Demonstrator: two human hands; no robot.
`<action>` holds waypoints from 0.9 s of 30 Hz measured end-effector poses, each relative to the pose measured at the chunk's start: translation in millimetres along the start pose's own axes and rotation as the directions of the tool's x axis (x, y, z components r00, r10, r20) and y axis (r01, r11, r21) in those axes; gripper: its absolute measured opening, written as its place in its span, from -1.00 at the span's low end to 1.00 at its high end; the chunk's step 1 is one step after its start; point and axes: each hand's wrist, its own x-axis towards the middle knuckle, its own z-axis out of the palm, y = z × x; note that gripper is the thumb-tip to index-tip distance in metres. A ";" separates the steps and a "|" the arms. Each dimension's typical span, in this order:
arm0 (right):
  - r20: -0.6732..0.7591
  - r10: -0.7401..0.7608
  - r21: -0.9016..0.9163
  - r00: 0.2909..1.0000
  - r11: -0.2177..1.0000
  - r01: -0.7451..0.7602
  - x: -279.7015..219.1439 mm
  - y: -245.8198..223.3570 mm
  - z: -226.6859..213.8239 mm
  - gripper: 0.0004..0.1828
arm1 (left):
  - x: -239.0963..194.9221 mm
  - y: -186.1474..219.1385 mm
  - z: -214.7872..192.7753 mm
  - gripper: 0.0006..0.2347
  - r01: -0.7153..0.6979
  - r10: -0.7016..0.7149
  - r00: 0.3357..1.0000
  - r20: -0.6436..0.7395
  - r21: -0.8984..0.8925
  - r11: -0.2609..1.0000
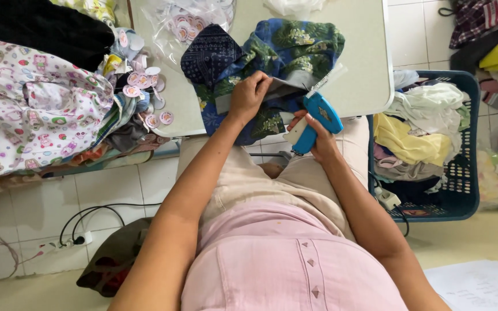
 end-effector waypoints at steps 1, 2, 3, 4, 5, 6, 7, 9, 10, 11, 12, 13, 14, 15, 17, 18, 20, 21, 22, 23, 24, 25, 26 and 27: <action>0.000 0.000 0.000 1.000 1.000 0.000 0.5 0.2 -1.6 -0.54 | -1.4 -0.5 2.2 -0.81 0.000 0.000 1.000 0.000 0.000 1.000; 0.016 0.002 0.006 1.000 1.000 -0.002 0.9 1.6 -2.3 -0.52 | -4.0 -1.8 3.4 -0.81 0.069 -0.069 0.998 0.000 -0.027 0.997; 0.032 0.004 0.012 0.999 1.000 -0.004 1.3 3.0 -3.1 -0.50 | -6.6 -3.3 4.6 -0.82 0.138 -0.139 0.990 0.002 -0.053 0.989; 0.035 0.006 0.012 0.999 1.000 -0.006 2.8 4.1 -3.4 -0.50 | -7.8 -6.4 5.7 -0.82 0.141 -0.141 0.990 0.000 -0.051 0.989; 0.048 -0.005 0.015 0.999 1.000 0.004 4.3 5.2 -3.9 -0.50 | -9.0 -9.6 7.0 -0.82 0.151 -0.153 0.988 -0.019 -0.089 0.985; 0.058 -0.015 0.018 0.998 1.000 0.014 4.8 6.3 -5.0 -0.50 | -10.4 -12.4 9.2 -0.83 0.161 -0.166 0.986 -0.034 -0.127 0.979; 0.057 -0.013 0.019 0.998 1.000 0.012 5.3 6.9 -4.3 -0.50 | -10.0 -10.9 6.5 -0.83 0.163 -0.168 0.985 -0.033 -0.127 0.978; 0.065 -0.036 0.049 0.997 0.998 0.033 5.7 7.4 -3.5 -0.52 | -9.2 -7.3 2.0 -0.84 0.125 -0.130 0.991 -0.021 -0.169 0.978; 0.066 -0.035 0.049 0.997 0.998 0.032 3.3 1.0 3.9 -0.52 | -10.0 -6.2 1.3 -0.84 0.126 -0.131 0.991 -0.020 -0.169 0.978; 0.097 -0.098 0.027 0.990 0.995 0.096 0.8 -5.6 11.4 -0.57 | -10.8 -4.9 0.4 -0.84 0.117 -0.123 0.992 -0.023 -0.175 0.978; 0.128 -0.161 0.007 0.979 0.987 0.162 -1.5 -12.9 18.5 -0.61 | -10.7 -3.1 0.0 -0.84 0.107 -0.113 0.993 -0.025 -0.181 0.978; 0.128 -0.162 0.007 0.978 0.987 0.163 -3.5 -21.1 27.8 -0.61 | -11.7 3.1 -4.0 -0.84 0.106 -0.112 0.993 -0.024 -0.181 0.978; 0.138 -0.224 -0.041 0.965 0.972 0.232 -4.9 -30.0 36.7 -0.53 | -11.8 9.5 -7.5 -0.83 0.100 -0.104 0.995 -0.013 -0.161 0.982; 0.152 -0.284 -0.088 0.947 0.950 0.299 -6.3 -39.0 45.5 -0.37 | -11.9 16.0 -11.1 -0.82 0.095 -0.096 0.995 -0.002 -0.140 0.986; 0.139 -0.288 -0.075 0.948 0.951 0.300 -14.6 -66.0 71.5 -0.53 | -10.0 29.5 -18.0 -0.83 0.070 -0.072 0.997 -0.010 -0.118 0.991; 0.128 -0.285 -0.062 0.950 0.954 0.295 -19.7 -78.5 85.0 -0.65 | -10.7 35.9 -21.8 -0.84 0.052 -0.054 0.998 -0.019 -0.096 0.994; 0.124 -0.304 -0.067 0.944 0.947 0.314 3.9 -45.8 49.7 -0.66 | -6.8 56.4 -33.0 -0.84 -0.003 -0.001 0.999 -0.038 -0.115 0.993; 0.121 -0.320 -0.074 0.940 0.941 0.330 15.7 -29.6 32.5 -0.67 | -4.9 66.8 -38.9 -0.83 -0.056 0.048 0.997 -0.058 -0.134 0.989; 0.123 -0.323 -0.074 0.938 0.940 0.334 17.7 -40.6 39.3 -0.67 | -1.3 70.9 -43.2 -0.83 -0.059 0.051 0.997 -0.061 -0.133 0.989; 0.073 -0.386 -0.134 0.920 0.910 0.393 19.6 -51.4 46.5 -0.67 | 2.0 74.8 -47.9 -0.84 -0.080 0.073 0.996 -0.054 -0.142 0.987; 0.029 -0.448 -0.196 0.894 0.874 0.444 21.6 -61.8 54.1 -0.67 | 5.0 78.5 -53.1 -0.84 -0.099 0.093 0.995 -0.047 -0.151 0.984; 0.033 -0.450 -0.194 0.893 0.873 0.447 19.2 -76.3 54.7 -0.67 | 9.5 75.7 -57.9 -0.84 -0.101 0.095 0.994 -0.051 -0.148 0.984; 0.053 -0.491 -0.362 0.870 0.802 0.475 17.0 -90.6 55.6 -0.71 | 13.8 72.6 -63.1 -0.85 -0.094 0.088 0.995 -0.053 -0.133 0.987; 0.080 -0.528 -0.518 0.845 0.703 0.488 15.1 -104.7 56.4 -0.74 | 18.2 69.2 -68.3 -0.86 -0.087 0.081 0.995 -0.055 -0.119 0.989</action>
